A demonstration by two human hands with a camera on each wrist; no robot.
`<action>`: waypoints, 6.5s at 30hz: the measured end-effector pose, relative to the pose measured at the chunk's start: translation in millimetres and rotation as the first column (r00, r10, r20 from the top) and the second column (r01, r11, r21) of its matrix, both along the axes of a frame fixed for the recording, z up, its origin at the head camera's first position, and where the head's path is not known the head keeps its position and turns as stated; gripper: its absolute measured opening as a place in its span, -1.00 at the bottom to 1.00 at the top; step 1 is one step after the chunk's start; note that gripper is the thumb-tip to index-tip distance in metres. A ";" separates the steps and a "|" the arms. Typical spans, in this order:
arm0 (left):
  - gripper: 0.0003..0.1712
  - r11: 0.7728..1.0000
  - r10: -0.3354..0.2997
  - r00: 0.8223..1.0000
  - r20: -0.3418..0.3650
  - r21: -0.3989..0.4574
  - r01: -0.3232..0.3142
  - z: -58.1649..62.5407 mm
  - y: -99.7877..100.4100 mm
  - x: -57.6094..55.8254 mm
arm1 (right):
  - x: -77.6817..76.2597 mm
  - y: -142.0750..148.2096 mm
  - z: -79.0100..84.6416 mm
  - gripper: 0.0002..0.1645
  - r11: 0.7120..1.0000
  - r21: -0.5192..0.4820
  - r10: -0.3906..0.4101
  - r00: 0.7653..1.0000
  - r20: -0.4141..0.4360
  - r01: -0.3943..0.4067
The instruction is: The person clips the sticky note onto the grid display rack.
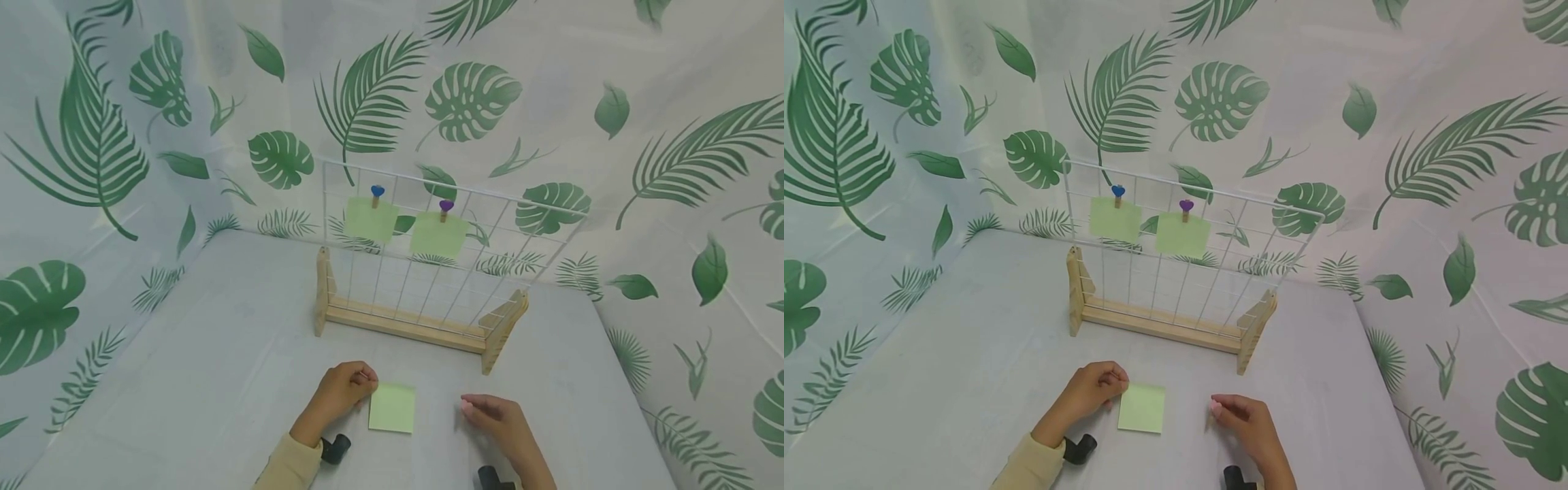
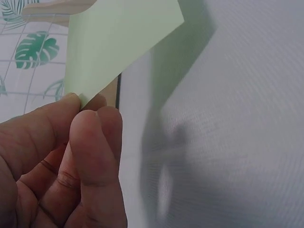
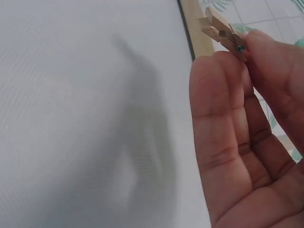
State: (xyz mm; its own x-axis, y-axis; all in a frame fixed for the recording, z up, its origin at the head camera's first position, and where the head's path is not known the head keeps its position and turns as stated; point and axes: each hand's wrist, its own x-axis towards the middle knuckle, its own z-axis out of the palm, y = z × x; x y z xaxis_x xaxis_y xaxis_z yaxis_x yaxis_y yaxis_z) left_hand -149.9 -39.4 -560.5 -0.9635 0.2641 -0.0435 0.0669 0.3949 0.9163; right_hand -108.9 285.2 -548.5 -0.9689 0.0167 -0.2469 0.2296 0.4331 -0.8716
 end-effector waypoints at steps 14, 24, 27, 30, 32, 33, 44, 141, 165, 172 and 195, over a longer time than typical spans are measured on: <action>-0.94 1.000 0.000 1.000 0.007 0.014 0.000 3.1 1.1 -0.9 | -2.3 -0.7 12.0 -0.76 0.997 -0.059 -0.054 0.995 -0.085 0.049; -0.92 0.999 -0.008 1.000 0.000 0.048 0.008 13.0 1.8 -2.9 | -4.4 -2.9 27.5 -0.75 0.997 -0.076 -0.036 0.988 -0.150 0.025; -0.92 0.998 -0.009 1.000 -0.022 0.055 0.010 15.3 2.5 -4.2 | -4.9 -3.8 32.3 -0.75 0.996 -0.087 -0.030 0.983 -0.180 0.014; -0.92 0.998 -0.004 1.000 -0.027 0.067 0.006 18.1 3.3 -5.0 | -5.5 -4.3 35.6 -0.76 0.995 -0.102 -0.023 0.976 -0.215 0.001; -0.93 0.997 -0.002 1.000 -0.029 0.079 0.004 19.4 3.9 -5.5 | -6.0 -4.3 37.4 -0.76 0.993 -0.114 -0.020 0.972 -0.235 -0.007; -0.93 0.996 0.000 1.000 -0.028 0.084 0.003 20.4 4.2 -5.6 | -6.2 -4.2 38.3 -0.76 0.993 -0.115 -0.020 0.970 -0.241 -0.008; -0.90 0.992 -0.009 0.999 -0.033 0.127 0.013 26.3 6.6 -8.1 | -5.6 -3.9 46.8 -0.74 0.996 -0.093 -0.041 0.964 -0.263 0.017; -0.82 0.977 -0.006 0.968 -0.249 0.206 0.059 77.1 41.1 -33.7 | -15.8 5.2 104.1 -0.70 0.985 0.071 -0.096 0.847 -0.523 0.155; -0.87 0.985 0.003 0.936 -0.353 0.160 0.058 92.6 40.5 -51.9 | -18.5 6.8 116.0 -0.76 0.985 0.041 -0.115 0.807 -0.579 0.170; -0.87 0.986 -0.027 0.921 -0.389 0.143 0.089 97.6 42.5 -56.2 | -21.2 4.5 120.0 -0.80 0.988 0.042 -0.093 0.778 -0.621 0.151; -0.84 0.974 -0.061 0.911 -0.407 0.174 0.143 115.8 49.6 -61.5 | -30.2 5.1 134.2 -0.80 0.993 0.002 -0.087 0.734 -0.674 0.119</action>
